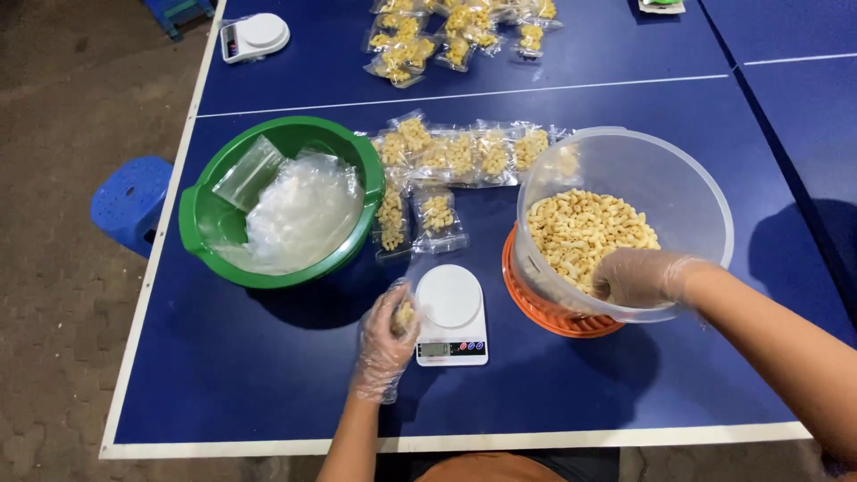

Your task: Packaging snacks into small plastic bags and weighing them on a scale.

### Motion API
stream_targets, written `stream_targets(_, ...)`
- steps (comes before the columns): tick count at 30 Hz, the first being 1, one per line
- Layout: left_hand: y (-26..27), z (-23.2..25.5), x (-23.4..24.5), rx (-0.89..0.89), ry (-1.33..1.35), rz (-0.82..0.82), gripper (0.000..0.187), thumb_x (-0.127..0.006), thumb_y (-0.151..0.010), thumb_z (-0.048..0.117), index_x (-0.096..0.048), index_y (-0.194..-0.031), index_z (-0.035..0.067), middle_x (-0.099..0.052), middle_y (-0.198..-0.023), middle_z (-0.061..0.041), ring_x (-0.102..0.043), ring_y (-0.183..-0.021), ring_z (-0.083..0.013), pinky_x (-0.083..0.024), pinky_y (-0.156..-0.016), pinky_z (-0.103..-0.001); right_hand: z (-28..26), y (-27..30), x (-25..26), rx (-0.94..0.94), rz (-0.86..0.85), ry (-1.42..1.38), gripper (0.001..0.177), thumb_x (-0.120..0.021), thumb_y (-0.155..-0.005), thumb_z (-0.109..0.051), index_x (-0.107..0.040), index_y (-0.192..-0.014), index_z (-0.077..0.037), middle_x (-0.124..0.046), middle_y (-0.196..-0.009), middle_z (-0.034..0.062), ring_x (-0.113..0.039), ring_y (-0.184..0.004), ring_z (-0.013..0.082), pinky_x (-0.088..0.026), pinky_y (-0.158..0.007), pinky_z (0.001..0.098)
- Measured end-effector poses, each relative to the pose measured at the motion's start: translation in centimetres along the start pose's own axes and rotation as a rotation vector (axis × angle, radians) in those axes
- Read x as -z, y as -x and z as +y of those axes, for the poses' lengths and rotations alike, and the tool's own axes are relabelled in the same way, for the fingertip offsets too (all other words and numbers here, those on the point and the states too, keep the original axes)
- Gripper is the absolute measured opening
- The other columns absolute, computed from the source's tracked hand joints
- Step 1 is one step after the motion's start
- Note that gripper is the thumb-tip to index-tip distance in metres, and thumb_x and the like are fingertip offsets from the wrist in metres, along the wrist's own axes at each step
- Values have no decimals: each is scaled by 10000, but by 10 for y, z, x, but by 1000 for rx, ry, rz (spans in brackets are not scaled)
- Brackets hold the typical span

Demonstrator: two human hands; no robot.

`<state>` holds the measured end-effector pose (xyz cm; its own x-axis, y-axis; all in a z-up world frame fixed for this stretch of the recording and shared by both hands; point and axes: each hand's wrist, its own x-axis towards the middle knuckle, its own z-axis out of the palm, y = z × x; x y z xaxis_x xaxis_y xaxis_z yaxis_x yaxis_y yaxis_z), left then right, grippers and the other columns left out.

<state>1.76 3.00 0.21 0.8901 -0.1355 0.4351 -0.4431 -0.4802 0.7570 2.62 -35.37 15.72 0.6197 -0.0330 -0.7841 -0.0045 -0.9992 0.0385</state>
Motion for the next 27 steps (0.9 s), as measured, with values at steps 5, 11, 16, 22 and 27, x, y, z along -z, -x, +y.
stream_targets(5,-20,45,-1,-54,117,-46,404,-730,-870,152,-644,-1256,65,-731,-1175,-144,-728,-1030,-336,-573,-930,-444,0,0,-2,0,6,-2,225,-668,-902,-234,-807,-1062,-161,-810,-1085,106,-760,-1111,285,-607,-953,343)
stream_targets(11,-35,72,-13,-83,245,-56,462,-717,-878,137,-624,-1329,88,-745,-1071,-130,-730,-985,-308,-588,-945,-456,-31,29,24,-56,102,23,208,-724,-914,-237,-828,-1088,-187,-830,-1065,52,-775,-1095,217,-614,-950,320)
stream_targets(16,-39,86,-48,-121,340,3,469,-730,-894,262,-617,-1305,65,-705,-1261,-171,-688,-1154,-367,-560,-986,-462,-38,41,40,40,470,-362,213,-684,-965,-126,-817,-1130,-96,-817,-1096,158,-780,-1046,322,-623,-941,411)
stream_targets(22,-36,114,-74,-92,431,-68,575,-785,-834,330,-613,-1323,82,-698,-1274,-186,-680,-1159,-385,-578,-971,-475,-70,75,22,571,973,-556,195,-754,-883,-66,-807,-1068,-92,-807,-1057,136,-756,-1017,338,-614,-850,459)
stream_targets(27,-30,113,-84,-141,480,-98,783,-811,-784,517,-564,-1381,74,-662,-1344,-173,-655,-1214,-366,-560,-1009,-451,-85,83,9,749,802,-536,184,-762,-853,-124,-819,-1025,-93,-826,-931,147,-772,-913,382,-636,-795,493)
